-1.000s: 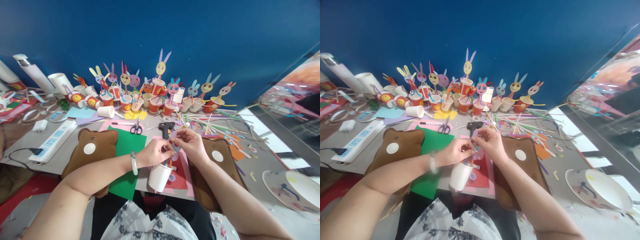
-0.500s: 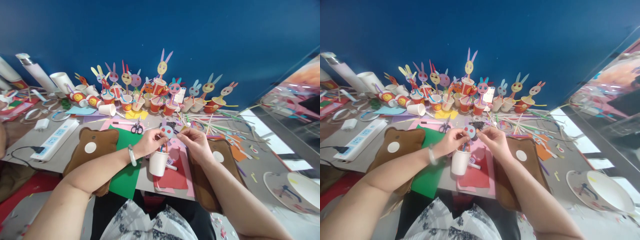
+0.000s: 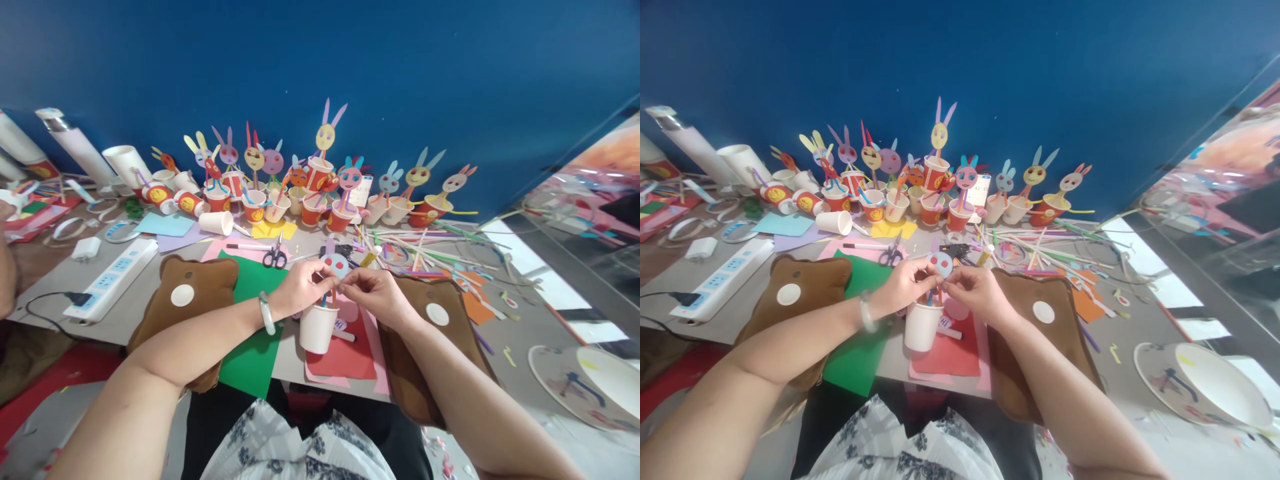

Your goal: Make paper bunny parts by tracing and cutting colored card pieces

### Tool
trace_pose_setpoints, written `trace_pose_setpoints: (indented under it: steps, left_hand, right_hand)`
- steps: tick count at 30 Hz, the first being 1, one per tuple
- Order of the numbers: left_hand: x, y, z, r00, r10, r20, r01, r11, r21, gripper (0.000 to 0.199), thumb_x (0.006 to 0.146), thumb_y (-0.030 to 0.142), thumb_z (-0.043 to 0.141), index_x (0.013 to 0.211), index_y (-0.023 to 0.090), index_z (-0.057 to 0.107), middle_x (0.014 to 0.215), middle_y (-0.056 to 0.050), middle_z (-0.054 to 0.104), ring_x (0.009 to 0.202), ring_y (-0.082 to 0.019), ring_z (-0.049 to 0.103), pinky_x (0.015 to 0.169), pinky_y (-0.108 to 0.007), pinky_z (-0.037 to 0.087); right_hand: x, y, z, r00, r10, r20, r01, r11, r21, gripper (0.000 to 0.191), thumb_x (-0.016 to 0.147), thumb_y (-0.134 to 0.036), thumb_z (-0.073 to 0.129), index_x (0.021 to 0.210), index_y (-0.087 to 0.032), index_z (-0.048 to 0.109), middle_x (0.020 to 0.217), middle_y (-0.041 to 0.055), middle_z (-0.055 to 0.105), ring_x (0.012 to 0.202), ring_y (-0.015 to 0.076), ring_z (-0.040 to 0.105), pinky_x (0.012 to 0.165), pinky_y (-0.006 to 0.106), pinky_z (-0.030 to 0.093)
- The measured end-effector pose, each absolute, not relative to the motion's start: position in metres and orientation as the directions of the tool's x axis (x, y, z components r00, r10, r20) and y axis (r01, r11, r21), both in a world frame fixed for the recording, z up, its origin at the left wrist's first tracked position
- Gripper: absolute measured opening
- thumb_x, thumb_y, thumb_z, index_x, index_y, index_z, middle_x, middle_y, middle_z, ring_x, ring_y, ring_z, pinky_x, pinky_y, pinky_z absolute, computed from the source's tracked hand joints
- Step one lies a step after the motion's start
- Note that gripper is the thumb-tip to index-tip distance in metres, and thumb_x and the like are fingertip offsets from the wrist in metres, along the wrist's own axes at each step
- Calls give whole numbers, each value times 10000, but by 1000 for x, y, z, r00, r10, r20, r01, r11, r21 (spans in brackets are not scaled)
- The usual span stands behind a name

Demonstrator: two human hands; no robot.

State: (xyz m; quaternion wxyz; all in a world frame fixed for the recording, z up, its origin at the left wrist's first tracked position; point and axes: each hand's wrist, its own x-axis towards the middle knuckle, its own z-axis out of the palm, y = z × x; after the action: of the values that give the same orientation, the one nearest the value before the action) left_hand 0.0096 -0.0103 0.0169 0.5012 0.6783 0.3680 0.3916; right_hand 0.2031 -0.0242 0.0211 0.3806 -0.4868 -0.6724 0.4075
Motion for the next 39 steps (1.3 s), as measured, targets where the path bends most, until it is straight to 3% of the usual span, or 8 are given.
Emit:
trace_pose_setpoints:
  steps: [3,6,9,12,21,29,39]
  left_hand:
    - [8,-11,17,428,887,173,93,-234,968,354,869,469,673,803,122,653,745,-62,705,630,-137,653,542,-204,480]
    - [9,-10,16,426,893,142,75,-191,979,367,870,477,668,793,119,649,726,-48,689,553,-109,604,497,-196,447]
    - [12,-11,13,412,904,114,91,-165,982,282,860,394,686,803,120,659,721,-39,686,525,-97,583,485,-192,437]
    - [15,-15,11,428,899,97,105,-156,982,161,862,279,667,812,125,670,745,-40,698,546,-98,595,516,-198,459]
    - [20,-23,10,472,881,40,68,-82,994,94,848,214,668,818,124,668,715,-33,697,564,-105,620,511,-190,471]
    - [21,-24,8,470,881,42,80,-90,993,115,843,220,658,838,108,683,745,-45,696,574,-106,609,526,-196,487]
    - [21,-23,8,463,884,68,113,-135,984,116,852,206,650,852,103,703,803,-74,727,666,-137,656,581,-210,509]
  right_hand:
    - [207,-23,25,-248,963,101,260,167,-951,254,742,-420,788,667,-195,698,621,0,629,578,121,505,548,267,393]
    - [211,-20,26,-104,985,136,139,150,-979,242,726,-416,803,685,-210,683,638,-6,624,558,108,476,523,258,375]
    - [213,-18,26,75,989,125,37,122,-992,254,715,-419,804,712,-215,653,606,-22,575,494,82,374,451,242,277]
    - [211,-17,26,144,985,96,1,97,-995,265,710,-413,794,730,-215,620,616,-22,582,464,68,320,421,241,211]
    - [207,-15,18,135,987,92,-23,96,-995,267,683,-390,832,714,-208,639,611,-40,579,466,55,331,431,231,261]
    - [203,-15,17,115,993,10,-135,25,-991,285,640,-378,863,656,-195,645,541,-51,521,446,45,313,425,224,201]
    - [204,-15,13,83,997,10,-150,23,-988,268,657,-350,865,647,-187,653,497,-69,452,433,32,279,426,217,179]
